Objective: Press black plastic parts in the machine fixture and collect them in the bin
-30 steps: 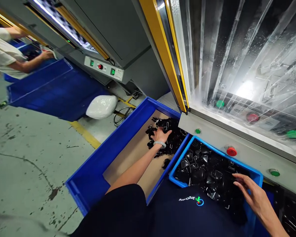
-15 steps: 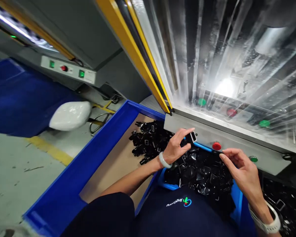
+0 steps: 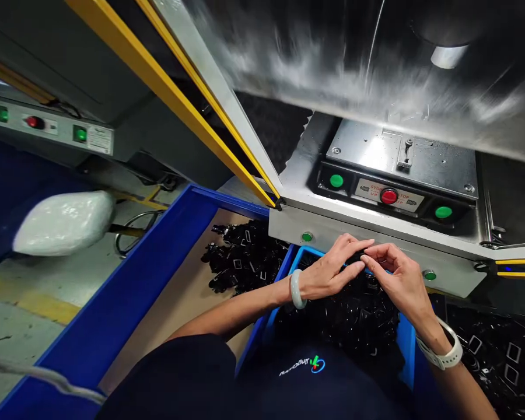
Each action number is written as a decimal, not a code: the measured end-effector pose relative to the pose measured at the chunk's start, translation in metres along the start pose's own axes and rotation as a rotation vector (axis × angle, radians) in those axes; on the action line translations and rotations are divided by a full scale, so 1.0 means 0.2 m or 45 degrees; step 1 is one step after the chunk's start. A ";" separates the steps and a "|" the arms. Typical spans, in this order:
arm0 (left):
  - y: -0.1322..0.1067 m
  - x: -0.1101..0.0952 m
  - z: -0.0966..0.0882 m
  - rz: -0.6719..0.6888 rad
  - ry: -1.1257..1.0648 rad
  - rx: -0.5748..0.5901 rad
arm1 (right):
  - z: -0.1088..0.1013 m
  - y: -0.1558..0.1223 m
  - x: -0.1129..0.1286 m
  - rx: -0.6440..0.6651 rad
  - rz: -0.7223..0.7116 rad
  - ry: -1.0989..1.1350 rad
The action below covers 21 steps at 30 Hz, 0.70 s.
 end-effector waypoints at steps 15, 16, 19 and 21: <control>0.96 0.06 -0.73 0.013 -0.015 -0.803 | -0.75 1.33 0.49 -0.692 -0.014 -0.766; 1.05 0.10 -0.77 -0.016 -0.053 -0.829 | -0.76 1.38 0.50 -0.660 -0.010 -0.781; 1.30 0.20 -0.85 -0.117 -0.223 -0.855 | -0.79 1.30 0.55 -0.612 -0.175 -0.779; 1.46 0.24 -0.86 -0.126 -0.329 -0.842 | -0.82 1.04 0.55 -0.577 -0.346 -0.849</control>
Point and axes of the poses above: each hand's wrist, its own y-axis towards the middle knuckle, its own z-axis out of the palm, x = y × z, the point moved 10 cm from there along y, towards the middle knuckle, and after that the axes turned 9 degrees about -y, right-handed, at the moved point
